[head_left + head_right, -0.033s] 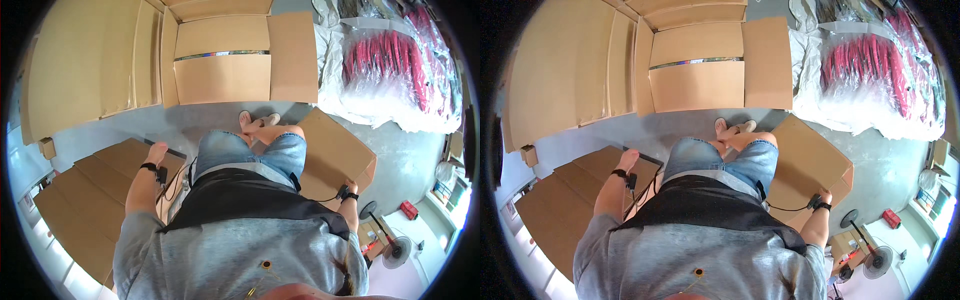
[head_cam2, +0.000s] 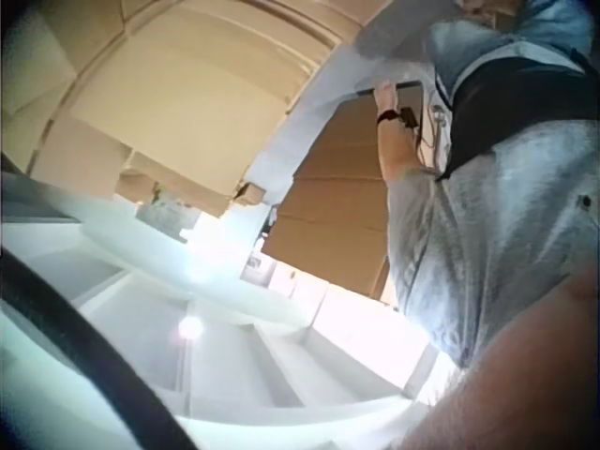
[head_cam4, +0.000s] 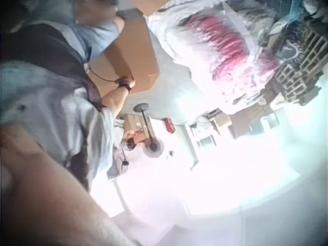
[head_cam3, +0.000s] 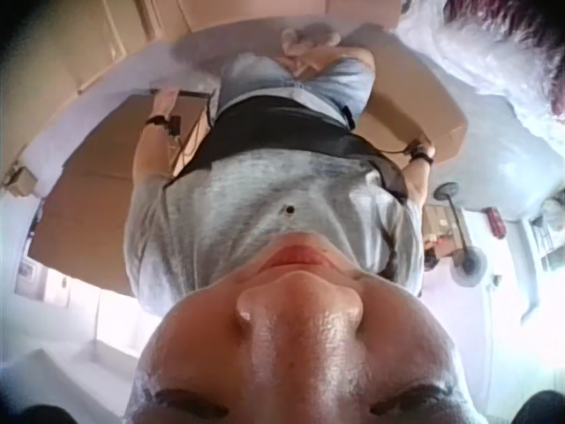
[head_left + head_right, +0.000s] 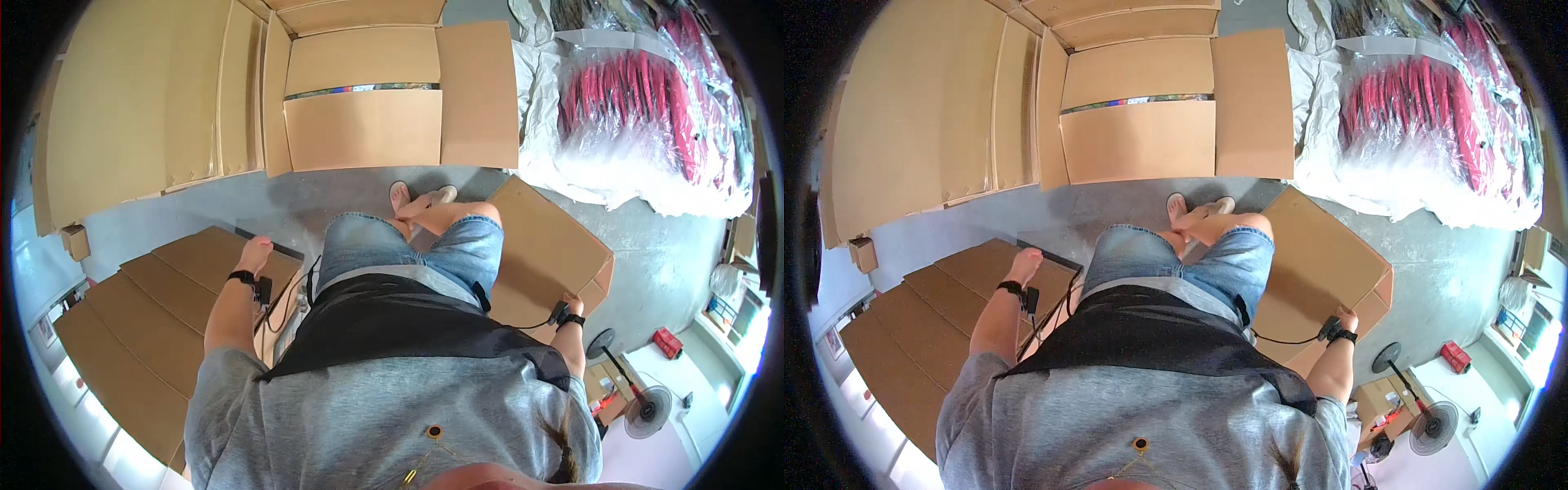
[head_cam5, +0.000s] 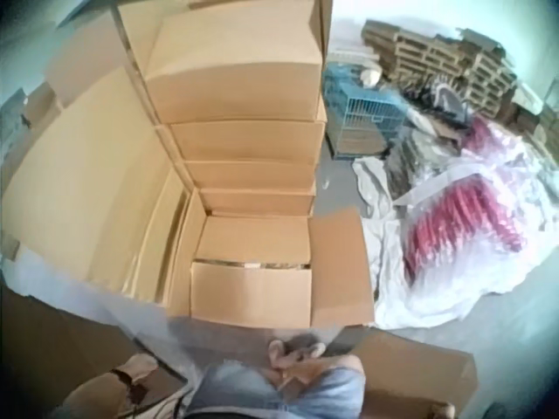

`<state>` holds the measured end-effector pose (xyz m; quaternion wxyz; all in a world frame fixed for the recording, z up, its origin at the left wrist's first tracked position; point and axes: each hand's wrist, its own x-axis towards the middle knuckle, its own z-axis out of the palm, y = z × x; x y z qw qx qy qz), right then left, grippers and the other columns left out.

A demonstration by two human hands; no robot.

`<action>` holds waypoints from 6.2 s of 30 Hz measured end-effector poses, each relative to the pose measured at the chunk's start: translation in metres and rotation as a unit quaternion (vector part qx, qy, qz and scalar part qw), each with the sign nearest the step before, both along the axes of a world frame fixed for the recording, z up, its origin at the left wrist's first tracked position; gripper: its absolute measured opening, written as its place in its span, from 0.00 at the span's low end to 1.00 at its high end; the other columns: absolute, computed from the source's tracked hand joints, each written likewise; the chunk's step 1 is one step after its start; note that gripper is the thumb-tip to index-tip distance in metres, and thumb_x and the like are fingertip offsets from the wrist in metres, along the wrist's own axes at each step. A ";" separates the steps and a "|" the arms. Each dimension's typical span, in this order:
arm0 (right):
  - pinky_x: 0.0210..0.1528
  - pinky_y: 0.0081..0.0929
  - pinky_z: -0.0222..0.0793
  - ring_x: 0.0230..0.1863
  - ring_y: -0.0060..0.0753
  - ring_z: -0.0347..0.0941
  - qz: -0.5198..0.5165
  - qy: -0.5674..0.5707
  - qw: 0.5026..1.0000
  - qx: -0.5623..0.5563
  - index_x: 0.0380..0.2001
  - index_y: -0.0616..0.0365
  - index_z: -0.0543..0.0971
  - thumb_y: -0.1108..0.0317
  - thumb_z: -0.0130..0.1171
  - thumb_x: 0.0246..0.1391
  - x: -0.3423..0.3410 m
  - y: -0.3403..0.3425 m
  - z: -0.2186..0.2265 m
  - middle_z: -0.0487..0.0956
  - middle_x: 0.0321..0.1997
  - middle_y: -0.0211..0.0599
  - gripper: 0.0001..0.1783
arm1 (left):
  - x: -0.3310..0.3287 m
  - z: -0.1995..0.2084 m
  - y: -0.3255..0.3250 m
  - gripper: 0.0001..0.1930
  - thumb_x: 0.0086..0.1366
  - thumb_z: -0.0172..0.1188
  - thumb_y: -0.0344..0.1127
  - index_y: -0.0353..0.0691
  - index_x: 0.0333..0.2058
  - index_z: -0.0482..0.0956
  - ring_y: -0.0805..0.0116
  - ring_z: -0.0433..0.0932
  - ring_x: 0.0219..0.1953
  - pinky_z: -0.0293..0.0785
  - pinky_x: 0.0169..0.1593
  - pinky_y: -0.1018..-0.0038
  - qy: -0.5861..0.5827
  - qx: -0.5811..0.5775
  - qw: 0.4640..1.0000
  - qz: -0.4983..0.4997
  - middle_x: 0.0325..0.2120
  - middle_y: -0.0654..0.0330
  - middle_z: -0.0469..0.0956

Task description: The person assembles a cardboard box, writes on it with a marker, and then packs several plastic-wrapped items into it. The person handles the box and items by hand, placing them into the container.

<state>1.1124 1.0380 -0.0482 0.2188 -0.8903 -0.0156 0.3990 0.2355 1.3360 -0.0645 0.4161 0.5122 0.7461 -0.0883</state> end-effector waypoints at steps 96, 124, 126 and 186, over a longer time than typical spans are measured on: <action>0.24 0.29 0.67 0.21 0.31 0.71 0.201 0.098 0.966 -0.133 0.33 0.66 0.73 0.72 0.62 0.29 -0.125 0.159 -0.117 0.75 0.28 0.40 0.21 | 0.086 0.106 0.073 0.14 0.52 0.55 0.37 0.35 0.36 0.73 0.63 0.74 0.33 0.69 0.39 0.73 -0.021 -0.054 0.998 -0.022 0.29 0.55 0.76; 0.34 0.28 0.69 0.33 0.35 0.75 0.328 -0.044 0.941 -0.063 0.33 0.65 0.74 0.58 0.59 0.31 -0.112 0.147 -0.083 0.78 0.29 0.44 0.25 | 0.087 0.060 -0.040 0.09 0.52 0.54 0.34 0.38 0.31 0.75 0.63 0.75 0.32 0.69 0.35 0.73 -0.059 -0.016 0.997 0.043 0.27 0.53 0.76; 0.33 0.28 0.69 0.32 0.35 0.75 0.337 -0.053 0.938 -0.065 0.32 0.65 0.74 0.58 0.59 0.30 -0.110 0.134 -0.084 0.77 0.29 0.44 0.25 | 0.100 0.076 -0.029 0.09 0.52 0.54 0.34 0.38 0.32 0.75 0.64 0.75 0.33 0.69 0.36 0.73 -0.073 -0.017 0.997 0.016 0.27 0.54 0.76; 0.24 0.25 0.65 0.22 0.25 0.69 0.176 -0.033 0.984 -0.007 0.27 0.63 0.72 0.71 0.55 0.40 -0.186 0.099 -0.039 0.73 0.20 0.31 0.09 | 0.096 0.078 0.137 0.12 0.57 0.51 0.39 0.38 0.35 0.73 0.69 0.73 0.33 0.69 0.35 0.72 0.001 0.096 0.992 -0.082 0.29 0.55 0.75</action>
